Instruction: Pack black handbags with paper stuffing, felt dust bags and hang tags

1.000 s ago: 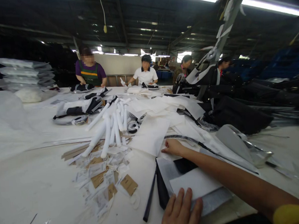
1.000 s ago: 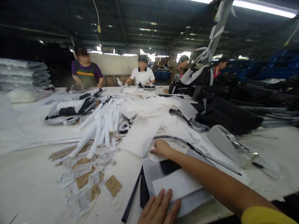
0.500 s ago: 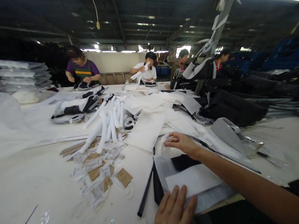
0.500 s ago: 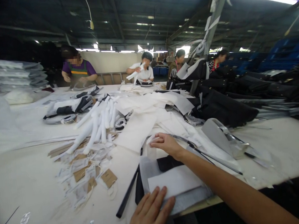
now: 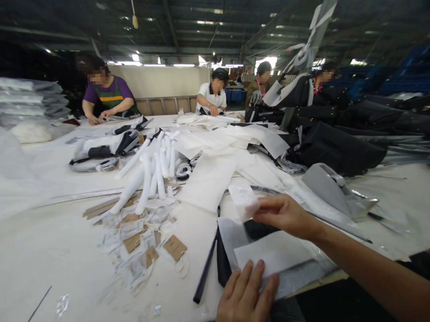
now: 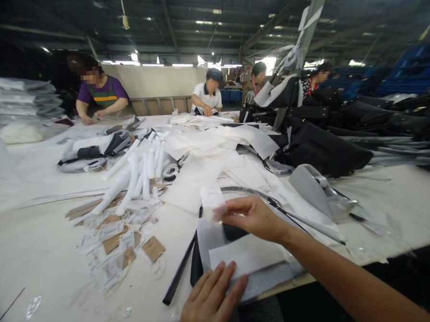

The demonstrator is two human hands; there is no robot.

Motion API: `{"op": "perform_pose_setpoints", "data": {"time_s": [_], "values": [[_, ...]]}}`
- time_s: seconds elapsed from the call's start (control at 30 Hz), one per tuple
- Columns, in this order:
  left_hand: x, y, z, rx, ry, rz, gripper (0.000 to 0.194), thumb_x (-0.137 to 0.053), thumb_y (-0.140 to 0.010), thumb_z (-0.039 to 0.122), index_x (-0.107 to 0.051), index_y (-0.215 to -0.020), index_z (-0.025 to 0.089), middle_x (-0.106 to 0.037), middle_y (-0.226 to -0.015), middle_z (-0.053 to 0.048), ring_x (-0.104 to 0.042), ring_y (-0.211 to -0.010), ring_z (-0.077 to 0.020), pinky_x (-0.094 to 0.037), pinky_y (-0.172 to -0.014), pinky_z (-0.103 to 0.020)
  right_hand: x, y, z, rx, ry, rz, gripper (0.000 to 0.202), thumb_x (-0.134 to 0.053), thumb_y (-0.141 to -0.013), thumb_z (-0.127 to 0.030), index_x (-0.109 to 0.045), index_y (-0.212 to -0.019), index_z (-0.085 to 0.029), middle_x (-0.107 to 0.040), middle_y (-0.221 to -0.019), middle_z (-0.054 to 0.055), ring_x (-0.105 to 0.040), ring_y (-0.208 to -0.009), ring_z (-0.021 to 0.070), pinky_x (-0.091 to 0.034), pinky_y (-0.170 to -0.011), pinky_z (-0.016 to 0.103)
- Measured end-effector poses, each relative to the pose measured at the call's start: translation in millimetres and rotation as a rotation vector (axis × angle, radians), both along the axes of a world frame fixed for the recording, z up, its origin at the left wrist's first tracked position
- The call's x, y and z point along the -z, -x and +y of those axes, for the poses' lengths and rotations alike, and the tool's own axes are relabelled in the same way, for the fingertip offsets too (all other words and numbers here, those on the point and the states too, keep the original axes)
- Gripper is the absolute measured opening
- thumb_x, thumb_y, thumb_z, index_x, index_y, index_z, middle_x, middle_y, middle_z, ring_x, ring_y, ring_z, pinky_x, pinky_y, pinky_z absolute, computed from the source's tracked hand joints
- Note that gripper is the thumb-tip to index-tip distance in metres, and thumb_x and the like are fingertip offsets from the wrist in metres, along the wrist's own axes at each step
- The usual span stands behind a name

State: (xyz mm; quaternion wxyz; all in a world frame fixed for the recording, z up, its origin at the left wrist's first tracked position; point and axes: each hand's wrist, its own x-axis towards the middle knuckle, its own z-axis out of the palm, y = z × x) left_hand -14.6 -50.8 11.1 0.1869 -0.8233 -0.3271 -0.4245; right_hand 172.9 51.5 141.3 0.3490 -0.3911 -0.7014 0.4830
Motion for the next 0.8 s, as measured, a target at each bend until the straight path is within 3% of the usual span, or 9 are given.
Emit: {"op": "perform_pose_setpoints", "data": {"time_s": [0.1, 0.13, 0.2, 0.27, 0.33, 0.5, 0.63, 0.8], "values": [[2.6, -3, -1, 0.028, 0.027, -0.092, 0.03, -0.044, -0.101, 0.023, -0.073, -0.108, 0.027, -0.073, -0.115, 0.001, -0.066, -0.111, -0.0139, -0.038, -0.111, -0.028, -16.0, -14, -28, -0.455, 0.235, -0.163, 0.044, -0.07, -0.083, -0.055, -0.076, -0.111, -0.021, -0.076, -0.102, 0.008, -0.071, -0.095, 0.0243, -0.054, -0.088, 0.033], [3.8, -4, -2, 0.038, 0.044, -0.117, 0.03, -0.045, -0.101, 0.023, -0.074, -0.101, 0.025, -0.073, -0.114, 0.001, -0.066, -0.112, -0.0142, -0.036, -0.112, -0.028, -17.7, -17, -34, -0.533, 0.325, -0.159, 0.052, -0.066, -0.082, -0.061, -0.074, -0.114, -0.02, -0.077, -0.101, 0.009, -0.072, -0.092, 0.0246, -0.055, -0.086, 0.033], [6.0, -6, -3, 0.049, 0.079, -0.131, 0.029, -0.046, -0.1, 0.022, -0.074, -0.093, 0.022, -0.073, -0.116, -0.001, -0.064, -0.116, -0.0153, -0.036, -0.113, -0.029, -13.7, -19, -36, -0.426, 0.342, -0.151, 0.054, -0.064, -0.083, -0.064, -0.075, -0.111, -0.02, -0.077, -0.094, 0.008, -0.073, -0.085, 0.0234, -0.057, -0.081, 0.032], [7.2, -6, -5, 0.047, 0.107, -0.108, 0.026, -0.047, -0.1, 0.021, -0.073, -0.094, 0.021, -0.071, -0.119, -0.002, -0.062, -0.119, -0.0158, -0.036, -0.112, -0.029, -1.3, -17, -32, -0.15, 0.144, -0.248, 0.037, -0.068, -0.084, -0.054, -0.077, -0.101, -0.022, -0.077, -0.091, 0.006, -0.072, -0.082, 0.0213, -0.056, -0.08, 0.03], [7.5, -6, -6, 0.044, 0.115, -0.102, 0.026, -0.047, -0.1, 0.021, -0.072, -0.096, 0.021, -0.071, -0.119, -0.002, -0.062, -0.119, -0.0158, -0.036, -0.112, -0.029, 14.9, -16, -23, -0.03, -0.074, -0.41, 0.026, -0.075, -0.082, -0.043, -0.077, -0.1, -0.025, -0.076, -0.097, 0.004, -0.07, -0.089, 0.0213, -0.054, -0.086, 0.03], [7.5, -5, -7, 0.05, 0.104, -0.109, 0.025, -0.046, -0.1, 0.019, -0.071, -0.1, 0.02, -0.071, -0.117, -0.004, -0.062, -0.119, -0.0166, -0.04, -0.109, -0.03, 48.8, -17, -11, -0.144, -0.311, -0.636, 0.045, -0.084, -0.073, -0.034, -0.073, -0.116, -0.025, -0.07, -0.117, 0.007, -0.062, -0.111, 0.0246, -0.046, -0.101, 0.034], [6.9, -7, -6, 0.048, 0.084, -0.134, 0.028, -0.044, -0.101, 0.019, -0.072, -0.103, 0.019, -0.073, -0.113, -0.004, -0.065, -0.114, -0.0167, -0.042, -0.106, -0.03, 61.4, -14, -10, -0.165, -0.332, -0.656, 0.032, -0.083, -0.076, -0.026, -0.076, -0.107, -0.022, -0.072, -0.109, 0.006, -0.065, -0.102, 0.0213, -0.049, -0.094, 0.031], [6.6, -8, -6, 0.04, 0.087, -0.148, 0.031, -0.041, -0.102, 0.02, -0.072, -0.106, 0.019, -0.073, -0.113, -0.003, -0.066, -0.111, -0.0169, -0.046, -0.103, -0.03, 59.9, -2, -12, -0.164, -0.319, -0.663, 0.01, -0.077, -0.082, -0.02, -0.079, -0.092, -0.021, -0.075, -0.091, 0.003, -0.068, -0.087, 0.0178, -0.05, -0.081, 0.026]]}}
